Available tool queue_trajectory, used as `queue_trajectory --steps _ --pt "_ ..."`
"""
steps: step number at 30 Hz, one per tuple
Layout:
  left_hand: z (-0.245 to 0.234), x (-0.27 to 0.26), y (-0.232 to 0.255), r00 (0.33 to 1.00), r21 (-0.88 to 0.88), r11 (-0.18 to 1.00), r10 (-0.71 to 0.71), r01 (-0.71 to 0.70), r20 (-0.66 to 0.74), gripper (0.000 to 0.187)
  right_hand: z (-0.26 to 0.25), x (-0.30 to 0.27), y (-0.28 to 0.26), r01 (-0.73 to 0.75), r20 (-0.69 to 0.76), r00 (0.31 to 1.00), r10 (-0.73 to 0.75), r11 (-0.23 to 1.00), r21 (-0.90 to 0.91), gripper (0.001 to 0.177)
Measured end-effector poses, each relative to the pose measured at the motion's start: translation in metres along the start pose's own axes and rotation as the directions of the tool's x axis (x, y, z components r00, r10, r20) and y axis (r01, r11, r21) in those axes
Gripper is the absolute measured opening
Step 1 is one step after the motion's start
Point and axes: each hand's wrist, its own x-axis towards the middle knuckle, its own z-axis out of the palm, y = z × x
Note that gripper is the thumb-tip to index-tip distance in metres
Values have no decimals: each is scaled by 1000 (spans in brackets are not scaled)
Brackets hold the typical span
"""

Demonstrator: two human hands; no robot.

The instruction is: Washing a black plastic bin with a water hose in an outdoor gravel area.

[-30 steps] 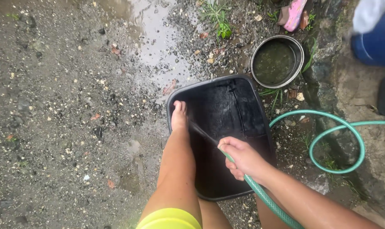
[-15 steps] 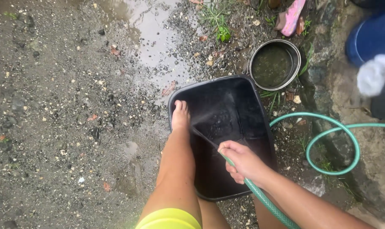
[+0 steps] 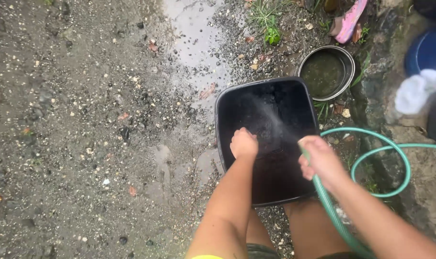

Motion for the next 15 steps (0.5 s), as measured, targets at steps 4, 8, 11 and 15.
queue_trajectory --steps 4,8,11,15 --pt "-42 -51 -25 999 -87 995 43 -45 -20 23 -8 6 -8 95 -105 990 -91 995 31 10" --pt "-52 -79 -66 984 -137 989 33 -57 -176 41 3 17 -7 105 -133 986 -98 993 47 11" --pt "-46 -78 -82 977 -160 986 -74 42 -199 62 11 31 -4 90 -168 982 -81 995 42 11" --pt "-14 -72 -89 973 -214 957 -217 197 -75 61 15 60 -2 92 -179 980 -87 996 19 10"
